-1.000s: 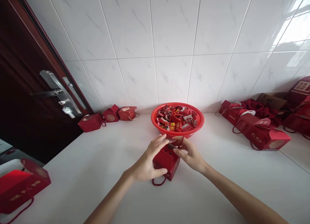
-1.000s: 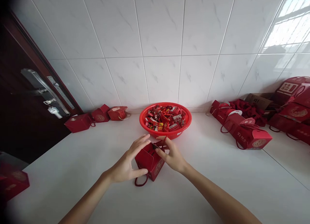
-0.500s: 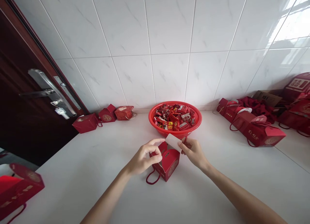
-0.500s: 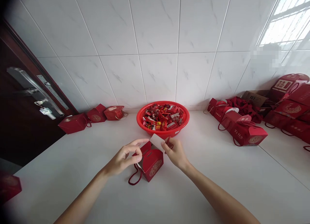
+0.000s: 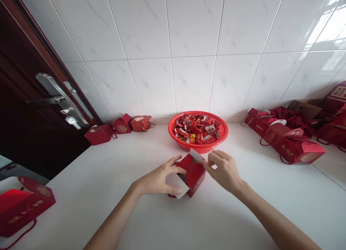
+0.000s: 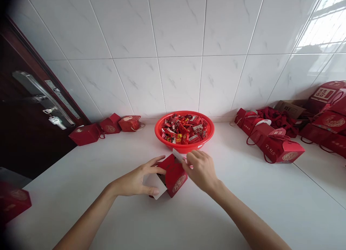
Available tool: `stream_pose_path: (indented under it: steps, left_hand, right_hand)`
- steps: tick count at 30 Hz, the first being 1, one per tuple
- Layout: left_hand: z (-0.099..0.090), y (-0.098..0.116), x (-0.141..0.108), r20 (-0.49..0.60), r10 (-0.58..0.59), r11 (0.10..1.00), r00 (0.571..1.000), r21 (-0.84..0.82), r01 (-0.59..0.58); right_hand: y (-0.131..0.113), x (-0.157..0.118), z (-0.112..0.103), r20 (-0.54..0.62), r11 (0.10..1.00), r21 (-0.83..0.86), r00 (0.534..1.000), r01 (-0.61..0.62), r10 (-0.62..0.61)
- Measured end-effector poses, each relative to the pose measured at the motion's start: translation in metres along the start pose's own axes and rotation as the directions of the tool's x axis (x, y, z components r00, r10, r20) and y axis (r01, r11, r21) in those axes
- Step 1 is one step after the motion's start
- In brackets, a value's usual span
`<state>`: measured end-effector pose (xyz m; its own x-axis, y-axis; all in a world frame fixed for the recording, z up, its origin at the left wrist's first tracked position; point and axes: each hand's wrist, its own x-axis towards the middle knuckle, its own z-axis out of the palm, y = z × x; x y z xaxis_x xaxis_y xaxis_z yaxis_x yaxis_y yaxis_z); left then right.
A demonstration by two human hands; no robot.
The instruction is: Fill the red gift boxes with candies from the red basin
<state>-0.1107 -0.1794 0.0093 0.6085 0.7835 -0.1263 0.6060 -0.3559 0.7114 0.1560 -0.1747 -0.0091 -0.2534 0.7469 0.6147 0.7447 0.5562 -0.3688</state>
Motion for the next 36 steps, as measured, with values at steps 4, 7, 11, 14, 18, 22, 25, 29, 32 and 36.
stream_pose_path:
  steps: [4,7,11,14,18,22,25,29,32,36]
  left_hand:
    - [0.0,0.011,0.004,0.037,0.08,0.997,0.996,0.019,-0.081]
    - [0.003,0.009,0.004,0.009,0.024,0.999,1.0,0.044,-0.025]
    - [0.007,0.003,0.002,-0.045,0.014,1.0,0.999,0.023,-0.013]
    - [0.009,0.0,0.001,-0.077,0.025,0.999,0.997,-0.044,-0.029]
    - [0.013,-0.004,0.002,-0.101,0.0,0.988,0.995,-0.152,-0.015]
    - [0.016,-0.01,0.004,-0.087,-0.109,0.954,0.99,-0.29,0.08]
    - [0.019,-0.012,0.005,-0.065,-0.155,0.907,0.986,-0.406,0.116]
    - [0.026,-0.014,0.007,-0.025,-0.157,0.869,0.987,-0.479,0.126]
    - [0.03,-0.014,0.008,0.01,-0.119,0.856,0.993,-0.506,0.108]
    - [0.032,-0.014,0.011,0.006,-0.101,0.866,0.995,-0.492,0.09]
  right_hand:
    - [-0.017,-0.001,0.004,0.011,0.936,0.051,0.937,0.347,-0.348]
    - [-0.017,-0.003,0.008,0.053,0.93,0.015,0.929,0.367,-0.367]
    - [-0.011,-0.008,0.011,0.135,0.958,-0.075,0.955,0.277,-0.266]
    - [-0.01,-0.009,0.012,0.12,0.978,-0.052,0.974,0.201,-0.193]
    - [-0.009,-0.009,0.01,0.057,0.981,0.183,0.995,0.065,-0.076]
    - [-0.001,-0.008,-0.001,0.12,0.913,0.394,0.991,-0.106,0.063]
    - [0.006,-0.008,-0.014,0.271,0.865,0.462,0.96,-0.195,0.072]
    - [0.013,-0.008,-0.025,0.358,0.825,0.503,0.931,-0.257,0.072]
    - [0.012,-0.013,-0.028,0.384,0.806,0.473,0.906,-0.357,0.176]
    - [0.005,-0.022,-0.028,0.38,0.719,0.514,0.876,-0.467,0.298]
